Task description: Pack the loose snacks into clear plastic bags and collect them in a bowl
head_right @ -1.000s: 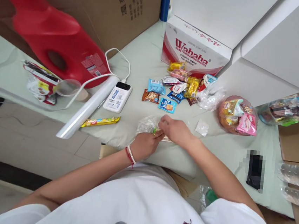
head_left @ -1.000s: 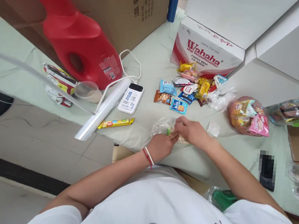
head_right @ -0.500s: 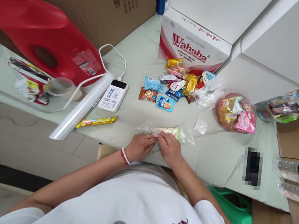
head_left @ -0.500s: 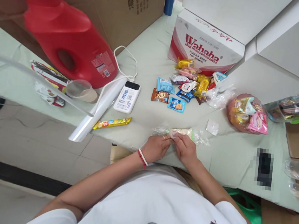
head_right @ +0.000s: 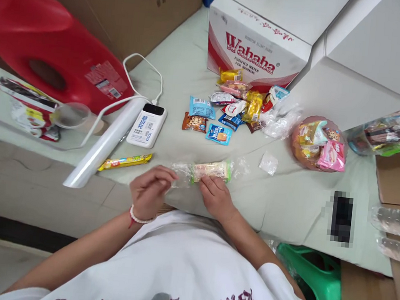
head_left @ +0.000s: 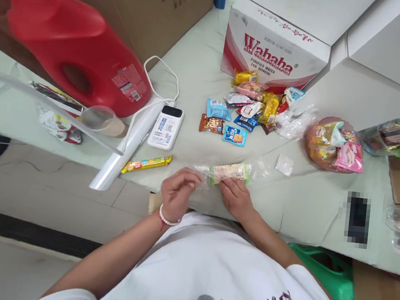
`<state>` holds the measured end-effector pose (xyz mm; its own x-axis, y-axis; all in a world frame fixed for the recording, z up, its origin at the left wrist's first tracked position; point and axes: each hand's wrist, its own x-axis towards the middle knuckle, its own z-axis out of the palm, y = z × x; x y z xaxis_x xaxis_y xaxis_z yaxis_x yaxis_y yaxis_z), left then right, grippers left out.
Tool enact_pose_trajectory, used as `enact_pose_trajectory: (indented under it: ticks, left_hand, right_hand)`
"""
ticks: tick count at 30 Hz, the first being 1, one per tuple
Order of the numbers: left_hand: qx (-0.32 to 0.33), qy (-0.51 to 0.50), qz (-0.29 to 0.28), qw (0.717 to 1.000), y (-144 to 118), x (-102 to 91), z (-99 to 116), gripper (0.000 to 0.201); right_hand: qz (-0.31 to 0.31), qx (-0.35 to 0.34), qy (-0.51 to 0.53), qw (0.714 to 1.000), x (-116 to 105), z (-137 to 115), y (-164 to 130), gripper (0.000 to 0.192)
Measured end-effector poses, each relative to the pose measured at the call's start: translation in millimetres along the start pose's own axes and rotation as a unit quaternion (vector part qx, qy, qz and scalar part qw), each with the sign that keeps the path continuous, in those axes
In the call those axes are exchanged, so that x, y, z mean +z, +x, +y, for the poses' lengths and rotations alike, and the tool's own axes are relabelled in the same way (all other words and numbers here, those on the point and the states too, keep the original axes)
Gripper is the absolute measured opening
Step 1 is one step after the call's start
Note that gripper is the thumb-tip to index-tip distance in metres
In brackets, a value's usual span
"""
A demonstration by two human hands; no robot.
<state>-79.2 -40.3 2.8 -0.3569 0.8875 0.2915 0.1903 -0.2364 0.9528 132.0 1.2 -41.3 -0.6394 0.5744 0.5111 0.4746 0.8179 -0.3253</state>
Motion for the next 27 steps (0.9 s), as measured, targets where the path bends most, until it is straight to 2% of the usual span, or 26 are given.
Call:
enact_pose_trajectory:
  ticks: [2,3,5,7,9,11,13,16,18,20,22,24,27]
  left_hand:
    - [-0.053,0.040,0.113,0.991,18,-0.8,3,0.034]
    - [-0.073,0.087,0.137,0.984,28,1.3,3,0.036]
    - [-0.092,0.190,0.080,0.974,45,8.2,0,0.033]
    - [-0.100,0.256,-0.025,0.961,51,14.7,-4,0.023]
    - [-0.089,0.281,-0.130,0.947,44,16.8,-7,0.011]
    - [-0.075,0.290,-0.199,0.933,28,12.6,-8,0.004]
    - [-0.078,0.318,-0.195,0.925,13,3.6,-8,0.014]
    - [-0.102,0.395,-0.134,0.903,2,-11.6,-6,0.042]
    - [-0.131,0.417,-0.156,0.886,3,-18.9,-1,0.030]
    - [-0.161,0.385,-0.192,0.888,7,-21.5,8,0.010]
    - [-0.171,0.322,-0.194,0.911,12,-17.4,18,0.014]
    - [-0.165,0.273,-0.187,0.929,17,-5.2,26,0.015]
    - [-0.147,0.277,-0.238,0.919,25,24.0,30,0.017]
  right_hand:
    - [-0.009,-0.001,0.004,1.000,-1,0,-2,0.036]
    - [-0.008,-0.003,0.005,1.000,-1,0,-2,0.036]
    - [-0.004,-0.006,0.005,1.000,-2,0,-1,0.036]
    - [-0.008,-0.001,0.005,1.000,-4,-2,1,0.036]
    - [-0.016,0.014,0.018,1.000,-6,-4,2,0.037]
    - [-0.015,0.029,0.046,0.998,-9,-7,4,0.038]
    - [0.001,0.045,0.077,0.996,-11,-9,5,0.041]
    - [0.017,0.062,0.099,0.993,-12,-10,7,0.053]
    - [0.007,0.063,0.091,0.994,-13,-11,9,0.054]
    - [-0.005,0.067,0.078,0.995,-12,-11,9,0.049]
    - [-0.012,0.071,0.071,0.995,-10,-13,9,0.046]
    - [-0.022,0.079,0.068,0.994,-6,-16,6,0.048]
    - [-0.037,0.101,0.068,0.992,-4,-20,2,0.050]
